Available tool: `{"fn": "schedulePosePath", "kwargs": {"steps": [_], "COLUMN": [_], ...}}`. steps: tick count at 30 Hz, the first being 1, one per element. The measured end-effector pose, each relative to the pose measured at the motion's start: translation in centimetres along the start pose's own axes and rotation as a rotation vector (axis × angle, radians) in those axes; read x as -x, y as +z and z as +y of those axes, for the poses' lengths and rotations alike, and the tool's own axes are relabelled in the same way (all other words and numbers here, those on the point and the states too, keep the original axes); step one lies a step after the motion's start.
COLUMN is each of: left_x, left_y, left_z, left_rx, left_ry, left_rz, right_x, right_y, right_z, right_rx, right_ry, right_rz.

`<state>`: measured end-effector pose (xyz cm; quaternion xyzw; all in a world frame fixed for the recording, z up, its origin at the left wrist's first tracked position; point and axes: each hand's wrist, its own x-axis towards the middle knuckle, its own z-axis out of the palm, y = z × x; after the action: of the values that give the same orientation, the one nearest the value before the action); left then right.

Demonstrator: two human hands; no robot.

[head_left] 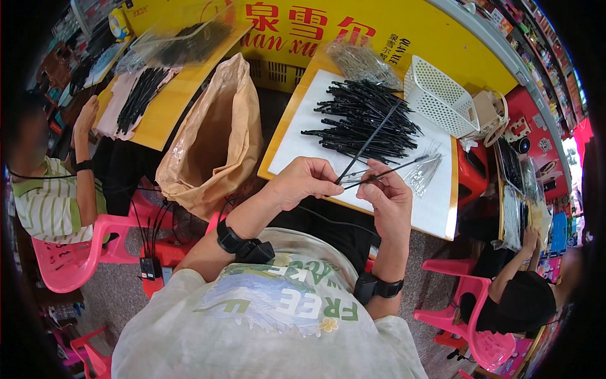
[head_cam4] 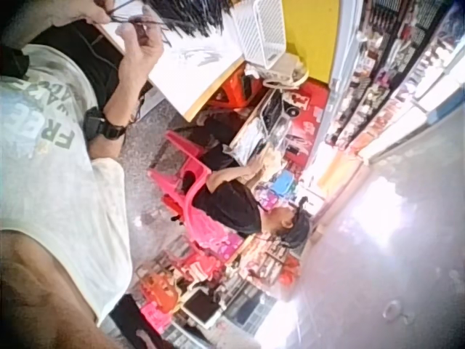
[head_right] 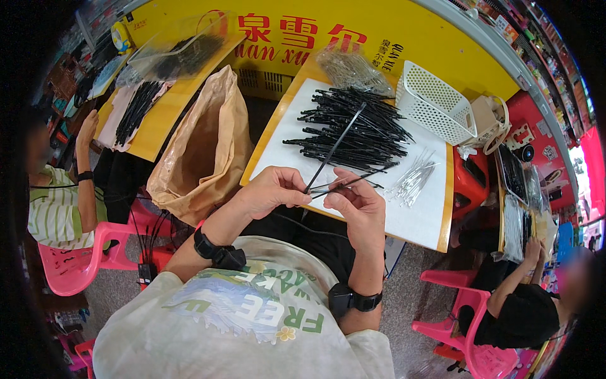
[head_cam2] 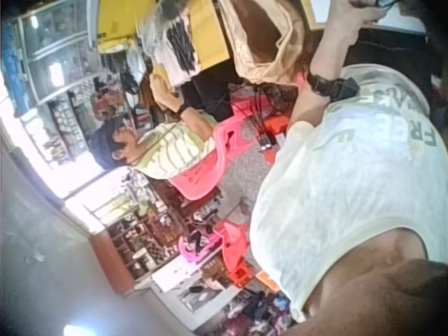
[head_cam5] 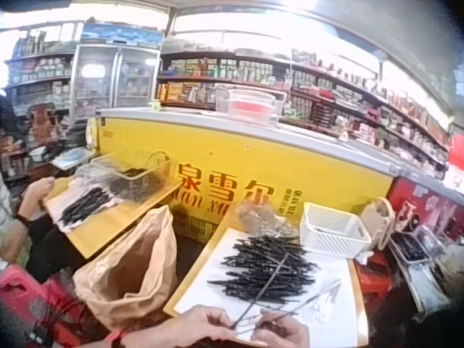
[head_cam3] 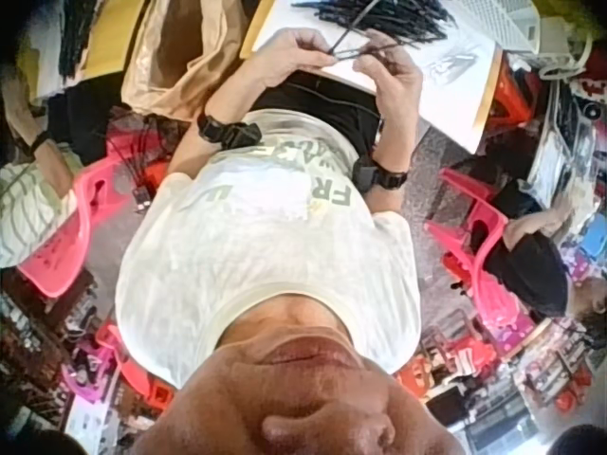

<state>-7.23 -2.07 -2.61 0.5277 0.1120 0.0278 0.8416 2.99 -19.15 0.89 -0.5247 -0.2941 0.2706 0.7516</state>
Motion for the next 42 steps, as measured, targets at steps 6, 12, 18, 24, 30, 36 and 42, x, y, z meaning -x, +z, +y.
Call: {"fn": "schedulePosePath", "kwargs": {"steps": [6, 12, 18, 24, 30, 36, 42], "left_x": [0.0, 0.0, -0.7, -0.6, -0.7, -1.3, -1.5], "left_y": [0.1, 2.4, 2.3, 2.5, 2.7, 3.1, 3.4], "left_z": [0.1, 1.2, 0.4, 0.6, 0.6, -0.2, -0.3], "left_rx": [-0.073, 0.101, 0.097, 0.047, -0.005, -0.045, -0.107], "left_ry": [0.029, 0.03, 0.076, 0.079, 0.104, 0.165, 0.123], "left_rz": [-0.03, 0.019, 0.053, 0.17, 0.21, 0.245, 0.293], "right_x": [-0.1, -0.2, -0.3, -0.3, -0.3, -0.2, -0.1], "right_y": [-0.1, 0.3, 1.0, 1.1, 1.5, 1.7, 1.9], "right_z": [0.7, 1.2, 0.8, 1.2, 1.5, 2.0, 2.8], "right_rx": [-0.047, -0.036, -0.131, -0.07, 0.04, 0.132, 0.117], "right_ry": [0.014, -0.019, -0.003, -0.02, -0.104, -0.184, -0.208], "right_rz": [0.044, 0.088, 0.15, 0.184, 0.232, 0.285, 0.336]}}
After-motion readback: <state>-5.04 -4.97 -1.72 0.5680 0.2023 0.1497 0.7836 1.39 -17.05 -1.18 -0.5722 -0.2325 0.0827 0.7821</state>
